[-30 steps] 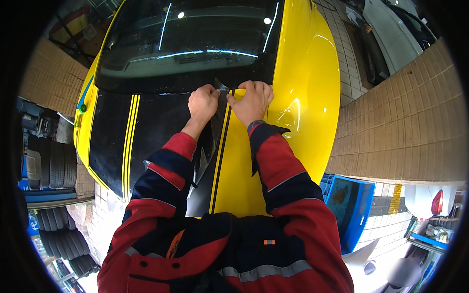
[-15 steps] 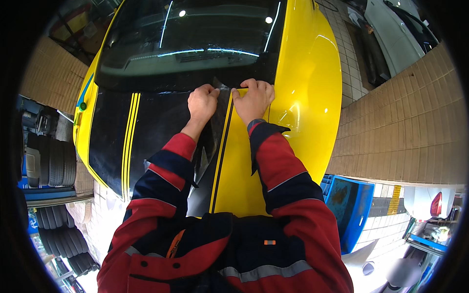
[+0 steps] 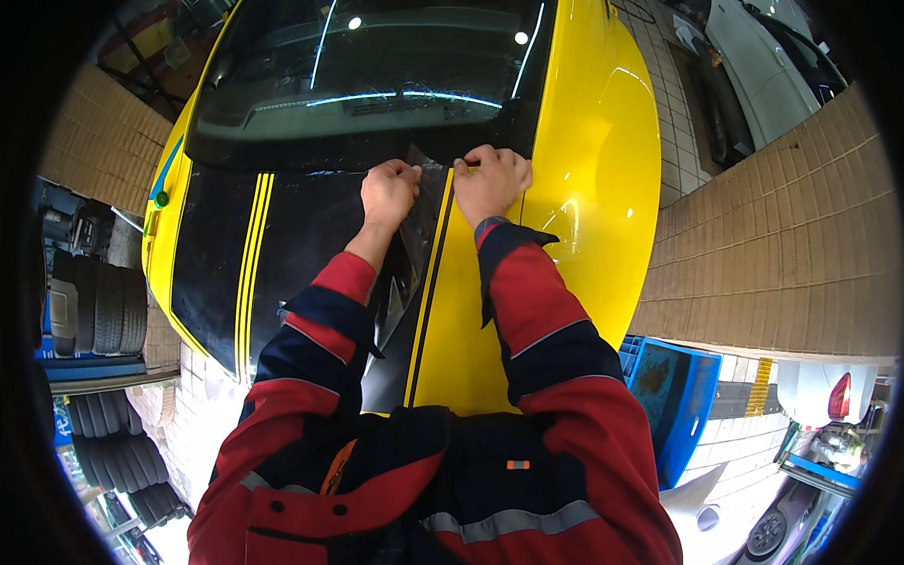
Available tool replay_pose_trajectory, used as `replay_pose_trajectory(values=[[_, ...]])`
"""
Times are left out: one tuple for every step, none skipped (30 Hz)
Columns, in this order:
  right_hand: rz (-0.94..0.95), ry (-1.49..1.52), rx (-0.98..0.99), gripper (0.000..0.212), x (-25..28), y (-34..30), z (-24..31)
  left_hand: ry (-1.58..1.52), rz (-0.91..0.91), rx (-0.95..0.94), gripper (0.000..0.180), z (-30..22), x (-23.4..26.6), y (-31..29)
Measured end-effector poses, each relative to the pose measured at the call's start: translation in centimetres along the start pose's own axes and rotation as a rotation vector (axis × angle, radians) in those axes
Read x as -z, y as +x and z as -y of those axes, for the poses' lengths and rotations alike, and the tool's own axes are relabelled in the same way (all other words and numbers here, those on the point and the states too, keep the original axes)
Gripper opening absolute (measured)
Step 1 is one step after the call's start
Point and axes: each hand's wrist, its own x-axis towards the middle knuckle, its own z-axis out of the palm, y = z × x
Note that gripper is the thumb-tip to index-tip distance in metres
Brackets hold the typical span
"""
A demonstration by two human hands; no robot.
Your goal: The person applies a black vinyl stripe with yellow edges to the hood of a yellow car. They peel the backing, align the stripe along the center, and use a blue squeegee to smooth it down, removing air bubbles and ensuring adhesion.
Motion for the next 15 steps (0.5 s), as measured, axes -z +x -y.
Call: replay_pose_trajectory(values=[[0.005,0.033,0.0,0.018,0.1,0.0,-0.4,-0.011,0.0,0.002,0.028,0.0,0.1,0.0],[0.01,0.064,-0.002,0.018,0.2,-0.1,-0.9,-0.002,0.007,-0.006,0.03,-0.1,0.2,0.0],[0.012,0.081,0.024,0.022,0.3,-0.2,-1.2,0.007,0.014,-0.015,0.032,-0.2,0.3,0.0],[0.011,0.096,0.045,0.025,0.6,-0.4,-1.6,0.029,0.028,-0.003,0.034,-0.4,0.5,-0.2],[0.032,0.099,0.05,0.029,0.8,-0.6,-1.8,0.084,0.017,-0.07,0.038,-0.5,0.7,-0.5],[0.024,0.137,0.07,0.03,1.3,-0.9,-2.0,0.151,0.009,-0.114,0.041,-0.8,0.7,-0.9],[0.039,0.167,0.076,0.031,1.6,-1.3,-1.9,0.222,-0.003,-0.158,0.044,-1.1,1.0,-1.3],[0.057,0.204,0.088,0.033,2.1,-1.8,-1.6,0.183,0.053,-0.164,0.056,-1.2,1.4,-2.0],[0.021,0.195,0.116,0.033,2.4,-2.5,-1.1,0.251,0.073,-0.15,0.059,-1.4,1.7,-2.7],[-0.006,0.18,0.242,0.036,3.1,-3.3,-0.6,0.319,0.068,-0.152,0.059,-1.4,2.1,-3.7],[0.034,0.205,0.236,0.036,3.3,-4.4,0.4,0.335,0.1,-0.145,0.054,-1.2,2.7,-4.7],[0.114,0.168,0.222,0.032,3.7,-5.2,1.2,0.389,0.134,-0.118,0.046,-1.1,3.0,-5.4],[0.222,0.229,0.146,0.031,3.7,-6.1,2.3,0.419,0.164,-0.102,0.041,-0.8,3.5,-6.0],[0.316,0.248,0.08,0.031,3.9,-6.8,2.9,0.38,0.196,-0.097,0.037,-0.2,3.9,-6.6],[0.37,0.217,0.095,0.031,3.9,-7.6,3.5,0.364,0.183,-0.095,0.038,0.3,4.2,-7.1]])
